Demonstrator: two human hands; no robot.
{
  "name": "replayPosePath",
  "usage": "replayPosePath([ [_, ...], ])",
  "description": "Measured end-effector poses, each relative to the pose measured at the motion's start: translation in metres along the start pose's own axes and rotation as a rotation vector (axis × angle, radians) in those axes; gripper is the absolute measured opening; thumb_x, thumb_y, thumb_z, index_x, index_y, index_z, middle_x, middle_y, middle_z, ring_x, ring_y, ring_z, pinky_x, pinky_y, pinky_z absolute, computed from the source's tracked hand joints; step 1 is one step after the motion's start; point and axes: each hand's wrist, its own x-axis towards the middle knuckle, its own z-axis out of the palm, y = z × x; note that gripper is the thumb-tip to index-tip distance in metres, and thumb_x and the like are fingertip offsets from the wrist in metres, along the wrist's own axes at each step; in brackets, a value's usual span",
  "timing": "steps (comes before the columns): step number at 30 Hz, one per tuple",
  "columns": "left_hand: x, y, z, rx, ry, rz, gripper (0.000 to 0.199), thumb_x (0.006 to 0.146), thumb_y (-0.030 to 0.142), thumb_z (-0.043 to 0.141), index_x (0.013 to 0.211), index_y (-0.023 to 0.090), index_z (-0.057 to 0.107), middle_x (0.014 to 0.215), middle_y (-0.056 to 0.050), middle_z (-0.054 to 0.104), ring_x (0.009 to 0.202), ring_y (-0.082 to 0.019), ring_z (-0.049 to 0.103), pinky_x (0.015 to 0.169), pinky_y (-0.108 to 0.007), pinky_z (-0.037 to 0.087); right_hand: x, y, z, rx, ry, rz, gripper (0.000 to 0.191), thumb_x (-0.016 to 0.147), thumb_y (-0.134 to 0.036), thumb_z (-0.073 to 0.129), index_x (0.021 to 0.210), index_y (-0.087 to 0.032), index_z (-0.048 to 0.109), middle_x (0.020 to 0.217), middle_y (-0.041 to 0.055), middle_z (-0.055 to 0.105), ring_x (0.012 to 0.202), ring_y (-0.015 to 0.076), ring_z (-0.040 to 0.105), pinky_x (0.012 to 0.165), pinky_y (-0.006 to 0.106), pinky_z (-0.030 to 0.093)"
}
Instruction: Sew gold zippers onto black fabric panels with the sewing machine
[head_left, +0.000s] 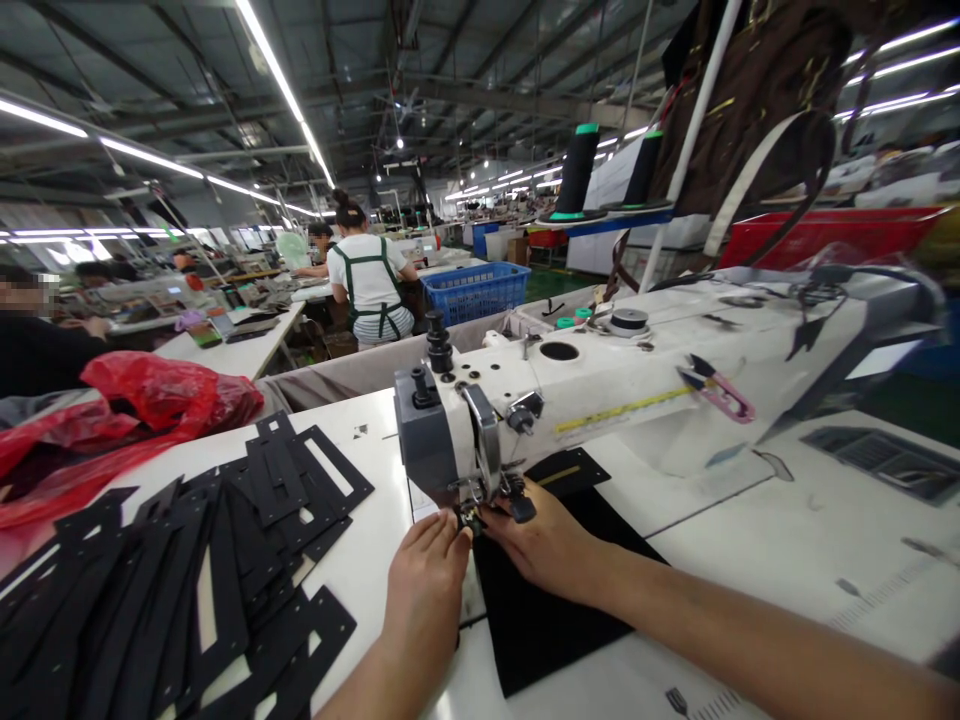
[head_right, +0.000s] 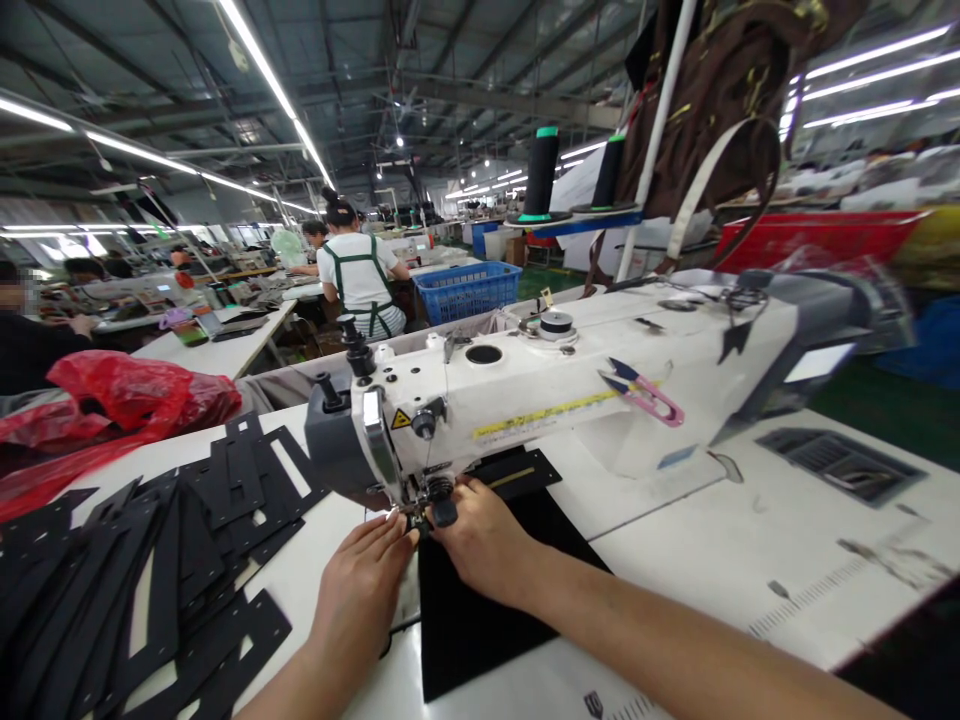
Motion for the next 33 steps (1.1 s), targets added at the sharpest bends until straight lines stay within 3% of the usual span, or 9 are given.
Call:
replayPosePath([
  [16,0.003,-0.002,0.0,-0.011,0.021,-0.015,0.026,0.087,0.007,0.036,0.082,0.01,0.061,0.085,-0.014,0.07,0.079,-0.024,0.067,0.072,-0.04,0.057,0.001,0.002,0.006,0.021,0.09,-0.03,0.021,0.084,-0.009,0.04,0.085,-0.014,0.06,0.076,0.0079,0.064,0.07,0.021,0.057,0.069,0.033,0.046],
  [28,-0.002,-0.001,-0.002,-0.019,-0.009,-0.012,0.025,0.085,0.006,0.037,0.087,0.011,0.062,0.092,-0.015,0.069,0.084,-0.023,0.066,0.075,-0.039,0.056,-0.007,0.001,0.008,0.106,0.045,0.084,0.017,0.085,-0.014,0.043,0.086,-0.016,0.061,0.086,0.009,0.063,0.081,0.0213,0.057,0.075,0.034,0.046],
  [33,-0.002,-0.004,-0.011,-0.128,-0.035,-0.112,0.025,0.085,0.008,0.038,0.087,0.015,0.062,0.095,-0.012,0.068,0.087,-0.024,0.065,0.076,-0.041,0.054,-0.009,0.001,0.007,0.016,0.029,0.162,0.016,0.083,-0.016,0.048,0.091,-0.013,0.061,0.092,0.0127,0.064,0.091,0.0263,0.057,0.085,0.043,0.045],
])
